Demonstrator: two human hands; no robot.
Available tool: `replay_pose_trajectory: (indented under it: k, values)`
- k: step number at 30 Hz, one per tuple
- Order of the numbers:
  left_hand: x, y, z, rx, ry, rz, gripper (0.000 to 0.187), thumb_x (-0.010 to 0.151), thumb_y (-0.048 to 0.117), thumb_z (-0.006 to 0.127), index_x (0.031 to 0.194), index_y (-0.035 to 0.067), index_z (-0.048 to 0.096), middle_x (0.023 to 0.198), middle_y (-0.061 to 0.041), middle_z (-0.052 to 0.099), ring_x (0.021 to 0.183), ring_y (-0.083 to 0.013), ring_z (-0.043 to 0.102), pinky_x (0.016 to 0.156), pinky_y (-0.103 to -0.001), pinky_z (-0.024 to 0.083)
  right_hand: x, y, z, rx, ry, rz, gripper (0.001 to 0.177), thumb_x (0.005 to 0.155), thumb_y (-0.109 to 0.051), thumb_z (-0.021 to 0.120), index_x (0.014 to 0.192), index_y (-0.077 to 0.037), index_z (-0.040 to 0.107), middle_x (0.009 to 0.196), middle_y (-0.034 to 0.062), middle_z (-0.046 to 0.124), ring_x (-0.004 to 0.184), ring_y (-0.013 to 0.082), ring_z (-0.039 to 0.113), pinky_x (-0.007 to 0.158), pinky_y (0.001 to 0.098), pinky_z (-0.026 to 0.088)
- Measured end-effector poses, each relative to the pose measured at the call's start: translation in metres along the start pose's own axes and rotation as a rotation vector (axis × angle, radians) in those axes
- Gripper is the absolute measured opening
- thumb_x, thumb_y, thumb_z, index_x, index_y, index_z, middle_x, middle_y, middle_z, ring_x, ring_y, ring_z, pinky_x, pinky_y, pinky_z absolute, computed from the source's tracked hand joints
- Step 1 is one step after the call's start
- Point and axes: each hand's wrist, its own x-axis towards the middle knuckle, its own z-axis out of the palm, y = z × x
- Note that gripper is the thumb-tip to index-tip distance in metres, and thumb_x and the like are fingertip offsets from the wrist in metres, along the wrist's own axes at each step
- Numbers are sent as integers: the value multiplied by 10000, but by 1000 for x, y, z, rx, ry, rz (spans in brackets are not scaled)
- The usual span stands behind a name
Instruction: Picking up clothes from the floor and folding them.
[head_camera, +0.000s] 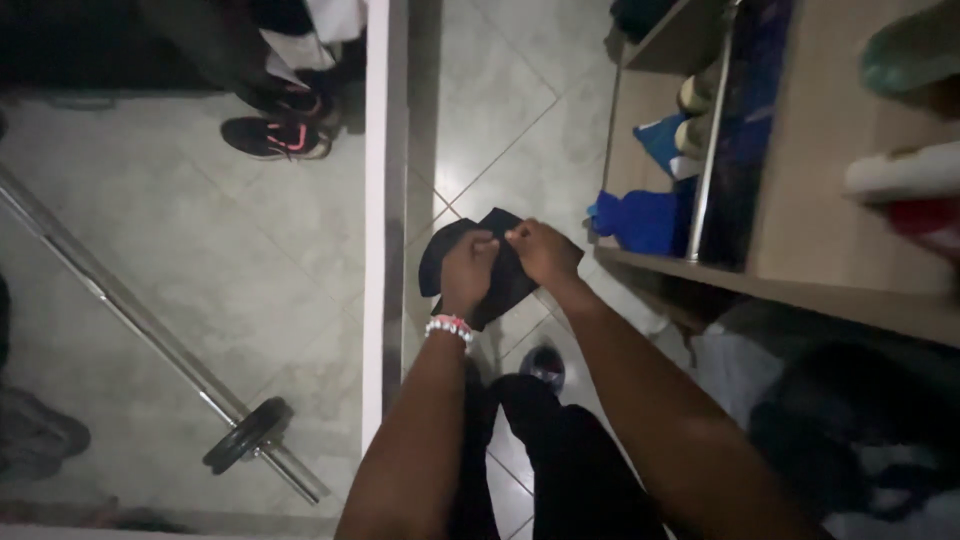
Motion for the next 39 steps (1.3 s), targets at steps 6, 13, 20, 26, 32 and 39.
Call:
replay_pose_trajectory:
  k: [6,13,20,26,32,39]
  values:
    - [61,-41,39,60,-14,-107,314,946,432,664,1204,258,705,1089,-121,761,1120,-359,696,959,-481,545,60,30,46,170,45,14,502,1055,-569,498,1232,-120,634,1095,160,714,1112,375,686,879,501,565]
    - [99,-107,76,41,18,-31,368,961,445,661,1169,146,713,1114,-165,758,1120,-406,690,949,-526,542,125,82,149,132,78,0,591,992,-550,610,1346,-79,572,1212,219,684,1219,416,636,1017,537,525]
    - [147,-154,97,101,-86,-186,380,939,476,642,1232,239,688,1184,-103,746,1199,-356,658,1005,-494,535,164,120,207,-158,-49,-39,482,954,-531,627,1346,-252,621,1343,104,605,1317,345,565,981,523,565]
    - [186,-186,112,132,-112,-177,356,939,515,630,1190,271,692,1124,-80,762,1165,-353,678,956,-483,550,174,115,213,-102,-193,255,719,889,-522,711,1511,-227,505,1677,174,238,1526,432,287,1110,593,451]
    - [198,-177,107,114,-118,-176,414,952,488,611,1240,200,682,1129,-164,751,1186,-404,661,998,-505,533,250,276,394,-415,-331,59,753,865,-826,542,1467,-373,547,1619,168,334,1389,427,503,1016,566,552]
    - [201,-180,104,124,-116,-177,390,936,519,607,1222,267,687,1132,-122,754,1179,-358,671,1007,-477,542,209,251,363,-581,432,-577,591,704,-756,629,721,-174,727,608,108,602,716,353,658,593,539,546]
